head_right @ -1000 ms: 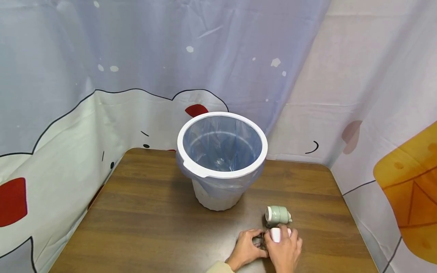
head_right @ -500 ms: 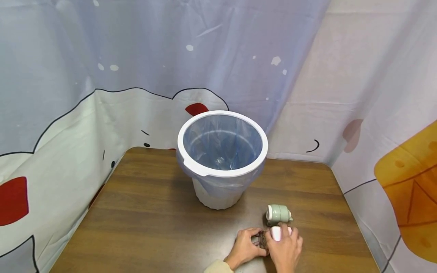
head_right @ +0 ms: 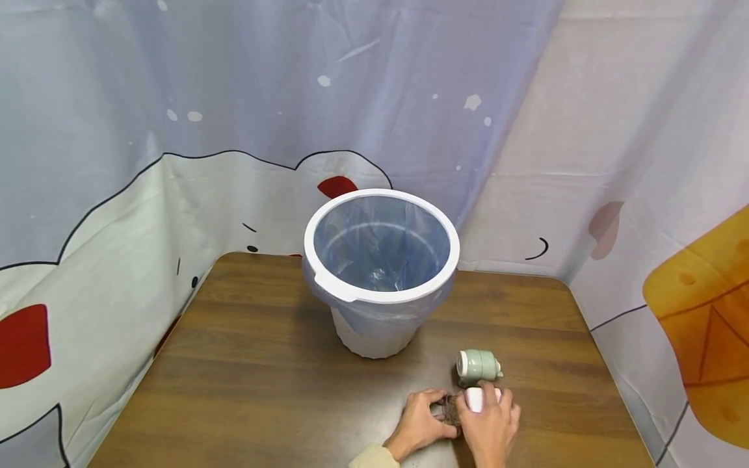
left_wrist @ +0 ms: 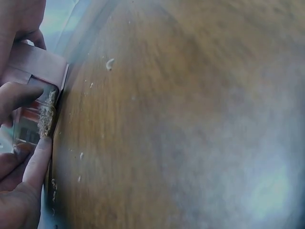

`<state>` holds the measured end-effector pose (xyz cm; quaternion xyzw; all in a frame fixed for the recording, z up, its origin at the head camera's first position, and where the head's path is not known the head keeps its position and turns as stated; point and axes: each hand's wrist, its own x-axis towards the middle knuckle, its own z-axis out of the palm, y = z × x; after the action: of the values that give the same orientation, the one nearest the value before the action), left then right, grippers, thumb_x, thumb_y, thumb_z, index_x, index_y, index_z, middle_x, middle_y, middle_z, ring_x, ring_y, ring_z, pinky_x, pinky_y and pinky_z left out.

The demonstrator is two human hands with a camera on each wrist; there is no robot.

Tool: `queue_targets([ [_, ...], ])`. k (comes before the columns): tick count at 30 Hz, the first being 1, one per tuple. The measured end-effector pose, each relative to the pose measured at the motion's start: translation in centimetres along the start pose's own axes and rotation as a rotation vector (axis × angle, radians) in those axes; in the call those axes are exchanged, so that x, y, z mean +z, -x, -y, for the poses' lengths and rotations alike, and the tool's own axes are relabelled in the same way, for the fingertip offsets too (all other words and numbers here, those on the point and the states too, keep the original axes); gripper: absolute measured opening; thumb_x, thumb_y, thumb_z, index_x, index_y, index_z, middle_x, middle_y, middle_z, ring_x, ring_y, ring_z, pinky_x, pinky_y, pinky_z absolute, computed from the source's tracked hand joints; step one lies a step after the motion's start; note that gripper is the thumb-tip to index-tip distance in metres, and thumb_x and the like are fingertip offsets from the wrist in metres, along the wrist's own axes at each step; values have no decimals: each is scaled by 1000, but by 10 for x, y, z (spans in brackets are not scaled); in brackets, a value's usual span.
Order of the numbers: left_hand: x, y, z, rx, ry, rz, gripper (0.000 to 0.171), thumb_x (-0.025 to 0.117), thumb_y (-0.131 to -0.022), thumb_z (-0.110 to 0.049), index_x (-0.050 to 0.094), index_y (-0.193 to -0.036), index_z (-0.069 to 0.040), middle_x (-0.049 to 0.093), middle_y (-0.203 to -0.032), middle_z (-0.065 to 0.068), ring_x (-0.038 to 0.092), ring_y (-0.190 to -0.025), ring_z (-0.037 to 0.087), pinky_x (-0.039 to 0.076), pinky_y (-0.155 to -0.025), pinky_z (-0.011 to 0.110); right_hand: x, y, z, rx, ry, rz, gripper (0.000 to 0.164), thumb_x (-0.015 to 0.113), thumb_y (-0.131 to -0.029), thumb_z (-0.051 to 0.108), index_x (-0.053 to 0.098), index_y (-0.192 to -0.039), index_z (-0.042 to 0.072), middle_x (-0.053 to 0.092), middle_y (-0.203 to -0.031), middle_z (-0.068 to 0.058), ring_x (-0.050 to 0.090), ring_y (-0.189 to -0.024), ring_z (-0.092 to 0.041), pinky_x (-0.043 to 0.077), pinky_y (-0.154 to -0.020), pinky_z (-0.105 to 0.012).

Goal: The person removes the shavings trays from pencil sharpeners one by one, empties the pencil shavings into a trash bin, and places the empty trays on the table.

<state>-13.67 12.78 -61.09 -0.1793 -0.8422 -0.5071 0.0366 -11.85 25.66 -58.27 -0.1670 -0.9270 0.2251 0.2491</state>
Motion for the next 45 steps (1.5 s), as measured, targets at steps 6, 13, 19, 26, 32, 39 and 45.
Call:
queue_targets([
  [6, -3, 2, -2, 23, 5, -14, 46, 76, -46, -24, 63, -90, -18, 58, -87, -11, 51, -77, 1, 38, -68, 11, 0, 0, -1, 2, 2, -3, 47, 69, -57, 41, 57, -94, 14, 43, -98, -14, 37, -82, -37, 31, -61, -48],
  [13, -3, 2, -3, 14, -15, -16, 43, 76, -46, -25, 63, -87, -19, 57, -85, -11, 51, -75, 1, 38, -67, 12, 0, 0, 0, 2, 0, -8, 46, 69, -57, 41, 57, -93, 14, 43, -98, -14, 37, -83, -38, 32, -61, -48],
  [19, -4, 1, -2, -12, -5, -10, 44, 76, -46, -24, 63, -88, -17, 56, -83, -11, 51, -73, 3, 38, -66, 11, 1, -1, 2, -3, 0, -11, 45, 69, -57, 40, 57, -92, 14, 43, -97, -14, 38, -82, -38, 31, -61, -49],
  [26, -6, 4, -2, -62, 6, 4, 48, 77, -46, -25, 63, -91, -15, 55, -86, -11, 50, -76, 5, 39, -68, 15, 2, 0, 1, 1, -13, -14, 45, 69, -57, 39, 57, -93, 14, 43, -98, -13, 37, -82, -38, 31, -62, -47],
  [32, -8, 6, -3, -126, 6, 23, 56, 77, -47, -29, 62, -97, -12, 55, -92, -10, 49, -84, 8, 40, -72, 20, 1, 0, 0, 3, -13, -12, 46, 69, -58, 40, 57, -94, 13, 43, -98, -14, 37, -81, -38, 30, -62, -47],
  [39, -10, 6, -4, -142, 3, 23, 56, 77, -47, -30, 62, -98, -12, 55, -92, -9, 49, -85, 8, 40, -73, 20, 1, 0, 1, 0, -10, -14, 46, 69, -57, 40, 57, -93, 13, 43, -98, -14, 37, -80, -38, 30, -61, -47],
  [45, -11, 7, -2, -80, -7, 4, 55, 77, -47, -28, 62, -97, -11, 56, -91, -8, 51, -81, 6, 41, -70, 17, 1, 0, 1, 1, -17, -11, 45, 69, -58, 39, 57, -93, 14, 43, -99, -13, 37, -82, -37, 30, -62, -47],
])
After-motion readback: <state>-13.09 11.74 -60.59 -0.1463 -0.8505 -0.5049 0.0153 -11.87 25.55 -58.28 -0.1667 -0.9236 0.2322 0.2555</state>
